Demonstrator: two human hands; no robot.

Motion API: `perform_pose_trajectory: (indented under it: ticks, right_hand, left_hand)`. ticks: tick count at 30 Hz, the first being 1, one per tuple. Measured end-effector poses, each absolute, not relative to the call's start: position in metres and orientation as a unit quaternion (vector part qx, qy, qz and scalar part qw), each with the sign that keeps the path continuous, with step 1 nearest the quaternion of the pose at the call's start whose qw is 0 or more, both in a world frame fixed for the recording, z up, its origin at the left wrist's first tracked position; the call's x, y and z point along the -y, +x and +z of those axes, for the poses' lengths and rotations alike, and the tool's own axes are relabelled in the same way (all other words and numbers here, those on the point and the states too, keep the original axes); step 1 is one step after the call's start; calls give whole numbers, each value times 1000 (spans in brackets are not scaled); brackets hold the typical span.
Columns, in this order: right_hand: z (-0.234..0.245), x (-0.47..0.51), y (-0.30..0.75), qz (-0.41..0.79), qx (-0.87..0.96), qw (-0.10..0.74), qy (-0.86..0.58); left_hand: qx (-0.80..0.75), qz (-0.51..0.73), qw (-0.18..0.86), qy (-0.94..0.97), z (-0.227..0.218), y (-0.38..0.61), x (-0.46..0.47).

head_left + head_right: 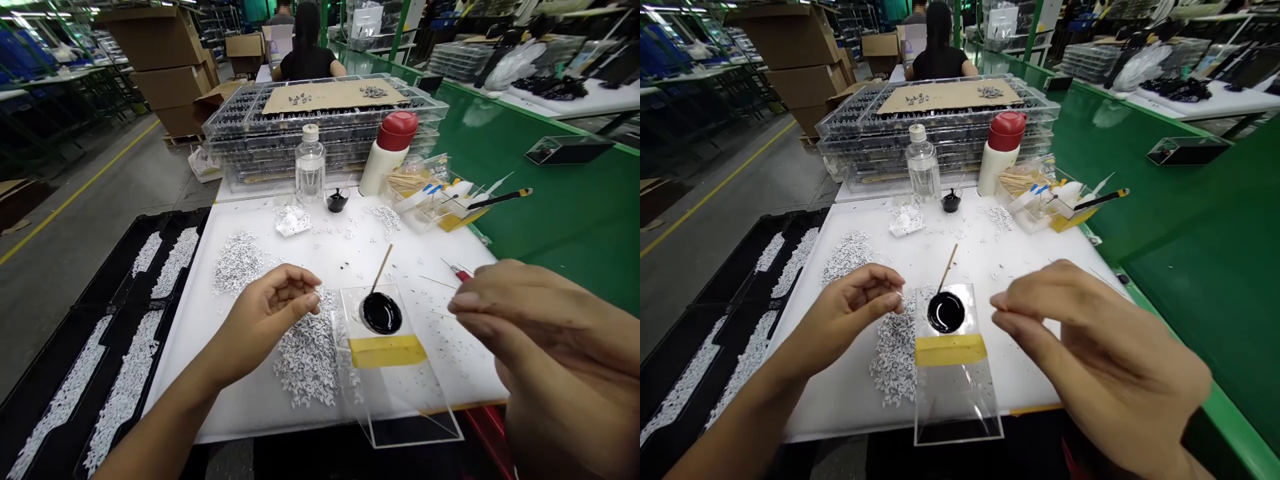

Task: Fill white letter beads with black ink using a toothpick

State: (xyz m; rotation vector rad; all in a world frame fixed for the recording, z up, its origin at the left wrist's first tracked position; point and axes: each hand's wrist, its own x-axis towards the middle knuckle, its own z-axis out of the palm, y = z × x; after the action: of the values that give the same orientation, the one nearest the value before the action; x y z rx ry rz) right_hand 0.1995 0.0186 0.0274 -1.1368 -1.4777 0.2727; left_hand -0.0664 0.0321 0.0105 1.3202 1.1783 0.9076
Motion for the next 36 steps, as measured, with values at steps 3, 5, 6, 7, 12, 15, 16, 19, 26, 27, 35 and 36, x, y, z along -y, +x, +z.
perform_pose_trajectory:
  ticks: [3,5,6,7,12,15,16,19,26,27,35,36]
  right_hand:
    - [44,-22,196,151,679,562,-448]
    - [49,-28,195,155,695,573,-407]
    - [49,-31,195,154,703,578,-383]
    - [49,-35,196,156,706,583,-371]
    - [40,-45,194,222,690,620,-301]
    - [35,-45,190,234,688,627,-281]
    - [34,-45,189,237,691,626,-273]
    - [29,-45,189,244,704,620,-246]
    - [11,-41,192,262,689,633,-237]
    - [9,-41,193,263,691,631,-235]
    - [4,-45,193,246,743,593,-189]
    - [4,-46,193,243,746,590,-189]
  left_hand:
    - [-475,424,491,594,24,-62,-25]
    - [-457,442,450,627,34,-57,-19]
    - [-448,448,434,641,39,-54,-16]
    - [-440,451,424,651,43,-50,-13]
    - [-391,450,429,679,49,-36,-2]
    - [-381,448,398,704,40,-29,-3]
    - [-387,447,380,711,37,-28,-3]
    - [-415,455,335,713,28,-26,-4]
    - [-432,478,279,712,26,-27,-3]
    - [-432,480,278,711,26,-27,-3]
    - [-445,504,261,693,18,-15,-5]
    - [-445,505,255,694,17,-14,-5]
